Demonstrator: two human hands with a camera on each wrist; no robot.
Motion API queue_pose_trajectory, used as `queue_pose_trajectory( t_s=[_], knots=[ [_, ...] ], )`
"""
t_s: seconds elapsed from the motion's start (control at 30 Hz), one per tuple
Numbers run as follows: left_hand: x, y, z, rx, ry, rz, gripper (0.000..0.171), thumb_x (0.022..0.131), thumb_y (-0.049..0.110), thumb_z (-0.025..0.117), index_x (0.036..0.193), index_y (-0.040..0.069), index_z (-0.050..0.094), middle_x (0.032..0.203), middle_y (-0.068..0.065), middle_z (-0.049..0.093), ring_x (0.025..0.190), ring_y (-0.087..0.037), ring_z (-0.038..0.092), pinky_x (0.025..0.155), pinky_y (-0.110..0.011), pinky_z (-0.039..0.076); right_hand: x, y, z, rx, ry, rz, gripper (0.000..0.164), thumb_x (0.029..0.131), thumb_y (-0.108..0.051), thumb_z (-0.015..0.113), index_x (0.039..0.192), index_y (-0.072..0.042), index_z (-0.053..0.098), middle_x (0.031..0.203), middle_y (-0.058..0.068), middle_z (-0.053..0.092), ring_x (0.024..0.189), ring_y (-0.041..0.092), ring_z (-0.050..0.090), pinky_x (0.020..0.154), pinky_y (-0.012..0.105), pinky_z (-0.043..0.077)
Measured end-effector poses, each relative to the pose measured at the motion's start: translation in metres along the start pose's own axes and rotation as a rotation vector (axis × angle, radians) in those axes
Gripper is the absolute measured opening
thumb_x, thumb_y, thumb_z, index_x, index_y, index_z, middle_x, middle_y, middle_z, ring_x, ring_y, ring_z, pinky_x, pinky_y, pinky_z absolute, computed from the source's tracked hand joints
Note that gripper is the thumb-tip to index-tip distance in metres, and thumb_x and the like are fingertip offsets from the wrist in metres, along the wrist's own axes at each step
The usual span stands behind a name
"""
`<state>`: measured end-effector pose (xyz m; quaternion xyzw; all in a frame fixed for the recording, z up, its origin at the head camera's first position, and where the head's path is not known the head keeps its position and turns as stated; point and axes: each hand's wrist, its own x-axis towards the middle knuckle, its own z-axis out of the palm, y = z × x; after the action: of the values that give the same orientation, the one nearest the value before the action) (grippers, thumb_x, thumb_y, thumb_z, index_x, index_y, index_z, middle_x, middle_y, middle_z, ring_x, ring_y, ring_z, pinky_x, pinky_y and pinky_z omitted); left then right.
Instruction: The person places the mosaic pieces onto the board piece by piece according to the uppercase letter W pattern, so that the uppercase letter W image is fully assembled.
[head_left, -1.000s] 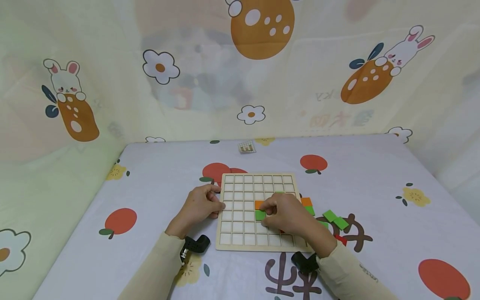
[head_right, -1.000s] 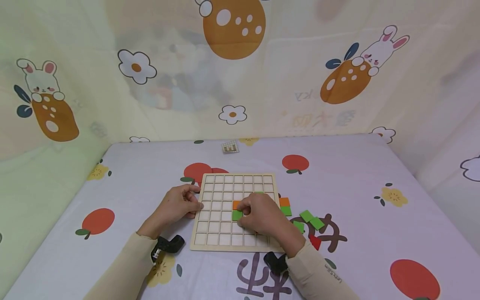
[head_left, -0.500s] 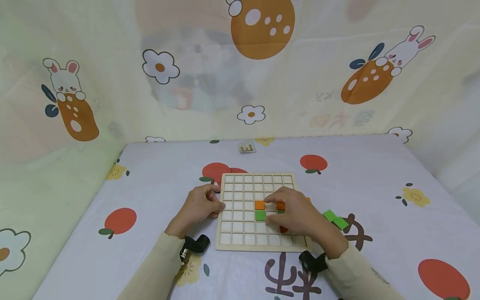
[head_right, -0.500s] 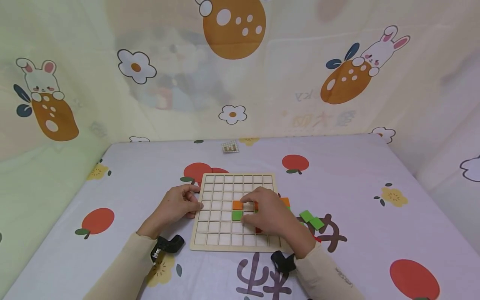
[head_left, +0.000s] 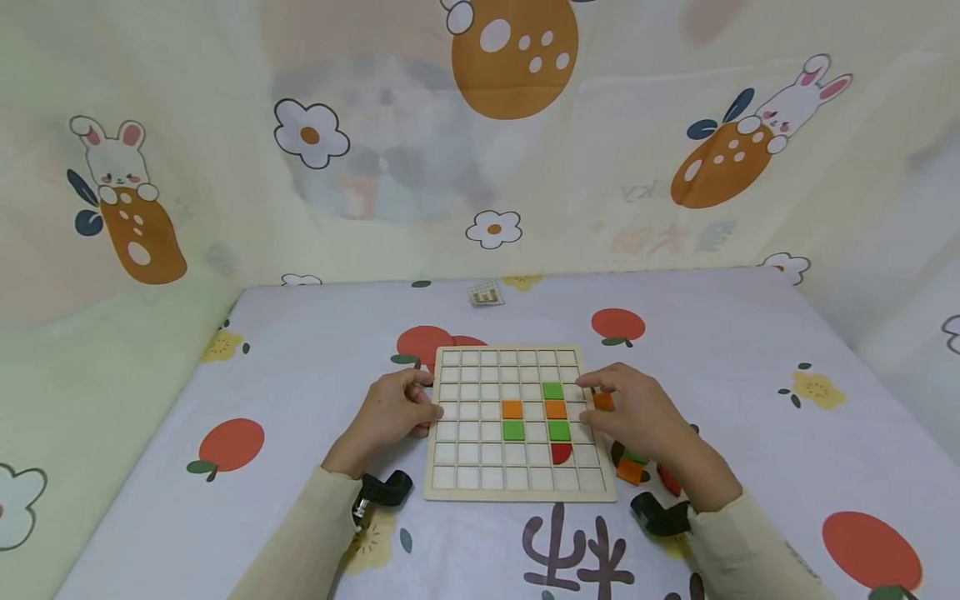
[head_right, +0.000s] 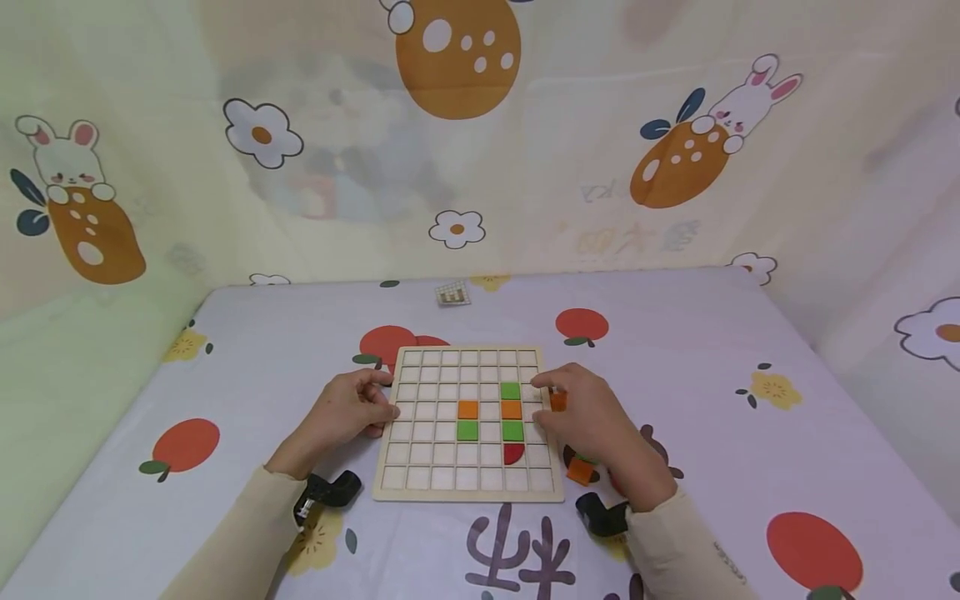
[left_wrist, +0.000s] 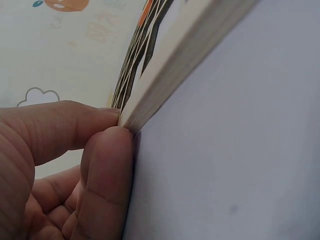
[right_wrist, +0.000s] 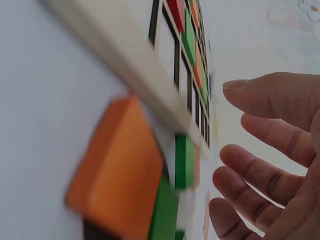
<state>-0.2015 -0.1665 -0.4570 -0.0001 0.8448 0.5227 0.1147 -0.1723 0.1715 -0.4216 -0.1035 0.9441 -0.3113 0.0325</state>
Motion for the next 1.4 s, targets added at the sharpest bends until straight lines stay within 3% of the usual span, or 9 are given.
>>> queue_pose_trajectory(
  t_s=[0.13, 0.27, 0.6, 0.93, 1.2, 1.4],
  knots=[
    [-0.002, 0.001, -0.001, 0.010, 0.001, 0.010, 0.048, 0.087, 0.002, 0.080, 0.131, -0.001, 0.064, 0.083, -0.008, 0.065, 0.061, -0.014, 0.064, 0.059, -0.026, 0.058, 0.000, 0.010, -0.003, 0.009, -0.003, 0.063, 0.046, 0.090, -0.015, 0.080, 0.134, -0.005, 0.069, 0.132, 0.016, 0.065, 0.118, 0.040, 0.059, 0.090, 0.053, 0.057],
    [-0.002, 0.001, -0.001, 0.015, 0.003, 0.017, 0.047, 0.087, 0.002, 0.080, 0.131, -0.002, 0.064, 0.082, -0.007, 0.065, 0.060, -0.013, 0.064, 0.059, -0.025, 0.058, 0.000, 0.018, -0.005, -0.015, -0.014, 0.122, 0.046, 0.090, -0.018, 0.079, 0.131, -0.001, 0.070, 0.118, 0.017, 0.067, 0.108, 0.036, 0.060, 0.081, 0.044, 0.059],
    [-0.002, -0.001, 0.000, 0.005, 0.006, 0.028, 0.045, 0.086, 0.000, 0.079, 0.129, -0.003, 0.064, 0.081, -0.007, 0.065, 0.059, -0.013, 0.063, 0.058, -0.026, 0.058, 0.002, 0.024, -0.005, -0.035, -0.024, 0.251, 0.041, 0.089, -0.023, 0.079, 0.119, 0.004, 0.072, 0.094, 0.012, 0.061, 0.090, 0.027, 0.054, 0.062, 0.032, 0.047],
    [-0.001, -0.001, 0.000, 0.009, 0.009, 0.027, 0.046, 0.086, 0.001, 0.080, 0.129, -0.002, 0.064, 0.081, -0.007, 0.065, 0.059, -0.013, 0.063, 0.058, -0.026, 0.058, 0.001, 0.025, -0.005, 0.056, -0.012, 0.266, 0.034, 0.093, -0.021, 0.074, 0.115, 0.004, 0.072, 0.098, 0.013, 0.071, 0.085, 0.024, 0.061, 0.065, 0.031, 0.052],
    [-0.001, -0.001, 0.000, 0.019, 0.013, 0.024, 0.046, 0.086, 0.002, 0.080, 0.129, -0.001, 0.064, 0.081, -0.007, 0.065, 0.058, -0.014, 0.063, 0.057, -0.025, 0.057, 0.003, 0.027, -0.002, 0.098, 0.057, 0.269, 0.024, 0.094, -0.017, 0.069, 0.111, -0.001, 0.075, 0.092, 0.009, 0.072, 0.080, 0.023, 0.062, 0.064, 0.030, 0.053],
    [0.000, -0.001, 0.001, 0.013, 0.007, 0.027, 0.046, 0.086, 0.002, 0.080, 0.130, -0.002, 0.064, 0.081, -0.007, 0.065, 0.058, -0.013, 0.063, 0.057, -0.024, 0.056, 0.004, 0.027, -0.003, 0.103, 0.056, 0.252, 0.031, 0.093, -0.013, 0.067, 0.121, -0.004, 0.074, 0.092, 0.009, 0.069, 0.080, 0.024, 0.059, 0.060, 0.031, 0.051]
  ],
)
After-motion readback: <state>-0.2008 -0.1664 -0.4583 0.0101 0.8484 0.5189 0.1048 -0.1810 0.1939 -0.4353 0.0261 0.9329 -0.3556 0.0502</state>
